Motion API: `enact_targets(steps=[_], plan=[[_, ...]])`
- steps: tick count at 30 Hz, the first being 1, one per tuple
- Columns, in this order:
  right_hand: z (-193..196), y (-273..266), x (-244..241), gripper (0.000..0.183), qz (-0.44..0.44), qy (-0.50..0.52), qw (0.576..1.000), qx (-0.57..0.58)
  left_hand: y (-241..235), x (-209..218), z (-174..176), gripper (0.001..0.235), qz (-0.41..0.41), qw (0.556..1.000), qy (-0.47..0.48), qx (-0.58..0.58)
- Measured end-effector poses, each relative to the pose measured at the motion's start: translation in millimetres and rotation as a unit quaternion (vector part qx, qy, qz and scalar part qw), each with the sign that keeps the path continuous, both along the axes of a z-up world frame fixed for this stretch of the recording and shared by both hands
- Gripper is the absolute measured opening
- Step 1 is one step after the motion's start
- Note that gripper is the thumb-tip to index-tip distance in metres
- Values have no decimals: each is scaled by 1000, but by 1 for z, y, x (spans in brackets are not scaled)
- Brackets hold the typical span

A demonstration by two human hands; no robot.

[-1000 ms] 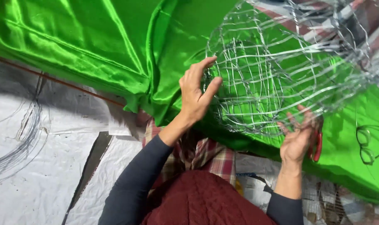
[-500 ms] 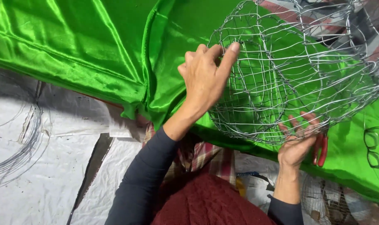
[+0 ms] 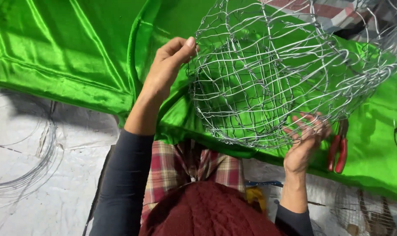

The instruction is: Manually shaping and forming a wire mesh structure into a basket shape by bending and twisting the wires.

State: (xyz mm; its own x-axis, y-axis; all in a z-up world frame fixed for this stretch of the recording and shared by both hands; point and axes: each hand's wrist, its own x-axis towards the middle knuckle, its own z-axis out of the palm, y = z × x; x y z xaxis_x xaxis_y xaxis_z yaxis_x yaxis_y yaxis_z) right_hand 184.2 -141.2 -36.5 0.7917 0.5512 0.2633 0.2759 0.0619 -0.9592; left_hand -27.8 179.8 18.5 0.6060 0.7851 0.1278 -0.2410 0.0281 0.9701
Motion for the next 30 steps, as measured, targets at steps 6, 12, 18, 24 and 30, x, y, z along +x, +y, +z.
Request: enact_targets(steps=[6,12,18,24,30], plan=[[21,8,-12,44,-17,-54,998,-27,11,7,6,72,-63,986,155,-14],[14,7,-11,42,-13,-22,1000,-10,30,1,12,44,-182,973,126,-62],[9,6,-11,52,-6,-23,999,-25,32,3,18,37,-197,964,162,-78],[12,8,-11,29,-18,9,1000,-19,32,-1,23,43,-230,951,206,-20],[21,6,-14,63,-15,-15,999,-29,-2,0,-32,32,20,1000,12,-5]])
